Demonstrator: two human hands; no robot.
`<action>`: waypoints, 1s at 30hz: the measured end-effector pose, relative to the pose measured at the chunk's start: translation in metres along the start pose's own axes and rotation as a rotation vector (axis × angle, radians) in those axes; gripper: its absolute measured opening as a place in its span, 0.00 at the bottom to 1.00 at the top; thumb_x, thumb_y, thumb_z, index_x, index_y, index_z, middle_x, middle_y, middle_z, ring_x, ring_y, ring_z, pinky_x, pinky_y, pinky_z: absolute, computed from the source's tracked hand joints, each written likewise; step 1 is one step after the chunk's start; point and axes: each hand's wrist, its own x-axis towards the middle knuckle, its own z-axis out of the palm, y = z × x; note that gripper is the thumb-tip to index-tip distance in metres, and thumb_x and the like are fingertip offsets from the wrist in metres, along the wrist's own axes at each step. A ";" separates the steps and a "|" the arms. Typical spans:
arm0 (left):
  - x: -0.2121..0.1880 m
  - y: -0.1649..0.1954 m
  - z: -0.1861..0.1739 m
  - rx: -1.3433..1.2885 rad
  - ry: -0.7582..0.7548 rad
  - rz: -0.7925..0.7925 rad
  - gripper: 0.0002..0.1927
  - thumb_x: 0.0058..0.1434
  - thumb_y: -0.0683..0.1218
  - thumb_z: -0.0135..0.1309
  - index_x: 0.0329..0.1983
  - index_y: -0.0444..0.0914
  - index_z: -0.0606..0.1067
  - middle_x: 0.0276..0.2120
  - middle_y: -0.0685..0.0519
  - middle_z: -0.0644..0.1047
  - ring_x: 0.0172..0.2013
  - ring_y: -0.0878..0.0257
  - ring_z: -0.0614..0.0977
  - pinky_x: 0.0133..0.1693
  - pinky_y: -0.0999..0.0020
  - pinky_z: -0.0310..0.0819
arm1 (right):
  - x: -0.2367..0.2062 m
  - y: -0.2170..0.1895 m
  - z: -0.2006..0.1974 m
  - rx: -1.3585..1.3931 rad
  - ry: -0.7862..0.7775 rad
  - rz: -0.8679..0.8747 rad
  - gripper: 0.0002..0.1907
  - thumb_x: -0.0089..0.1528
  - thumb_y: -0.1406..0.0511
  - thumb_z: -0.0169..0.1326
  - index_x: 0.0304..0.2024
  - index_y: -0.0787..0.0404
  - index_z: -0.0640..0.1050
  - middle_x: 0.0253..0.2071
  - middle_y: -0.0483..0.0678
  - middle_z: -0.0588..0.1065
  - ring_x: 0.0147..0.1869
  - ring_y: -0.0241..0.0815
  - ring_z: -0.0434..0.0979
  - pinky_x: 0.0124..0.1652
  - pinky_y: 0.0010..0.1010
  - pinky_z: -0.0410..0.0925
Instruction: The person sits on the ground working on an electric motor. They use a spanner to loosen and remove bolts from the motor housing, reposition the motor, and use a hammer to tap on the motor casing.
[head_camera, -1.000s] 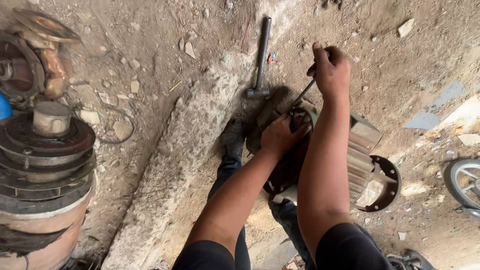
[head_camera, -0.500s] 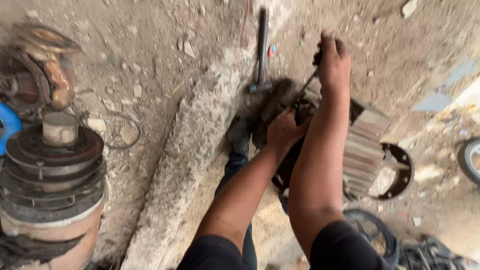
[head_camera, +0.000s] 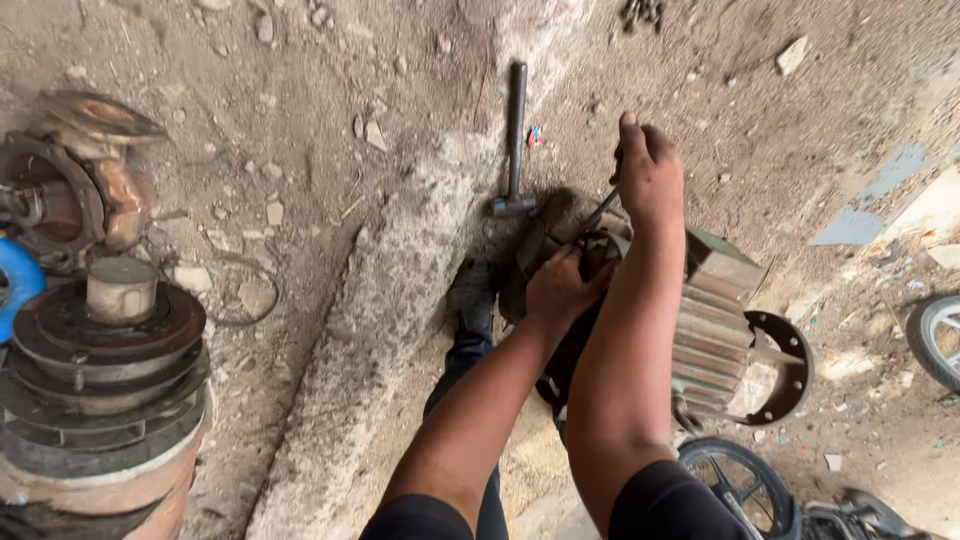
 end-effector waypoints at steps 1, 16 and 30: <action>0.000 0.002 0.000 -0.011 0.003 -0.004 0.53 0.54 0.81 0.42 0.58 0.31 0.75 0.64 0.41 0.72 0.54 0.42 0.79 0.51 0.49 0.76 | 0.000 0.000 -0.001 -0.044 -0.009 -0.022 0.26 0.68 0.46 0.49 0.44 0.63 0.78 0.33 0.51 0.77 0.36 0.41 0.77 0.39 0.35 0.70; 0.000 -0.007 0.021 0.008 0.080 0.038 0.52 0.54 0.82 0.42 0.56 0.33 0.77 0.59 0.40 0.76 0.53 0.42 0.79 0.51 0.47 0.76 | -0.012 -0.010 -0.012 -0.058 -0.062 0.025 0.28 0.66 0.44 0.50 0.45 0.62 0.78 0.32 0.49 0.78 0.33 0.39 0.80 0.37 0.35 0.71; -0.025 0.034 -0.010 -0.052 0.062 -0.022 0.43 0.57 0.76 0.46 0.49 0.35 0.79 0.55 0.43 0.79 0.51 0.41 0.81 0.49 0.46 0.77 | -0.045 -0.040 -0.019 -0.104 0.206 -0.345 0.21 0.64 0.53 0.63 0.42 0.66 0.77 0.37 0.57 0.79 0.39 0.53 0.79 0.40 0.43 0.71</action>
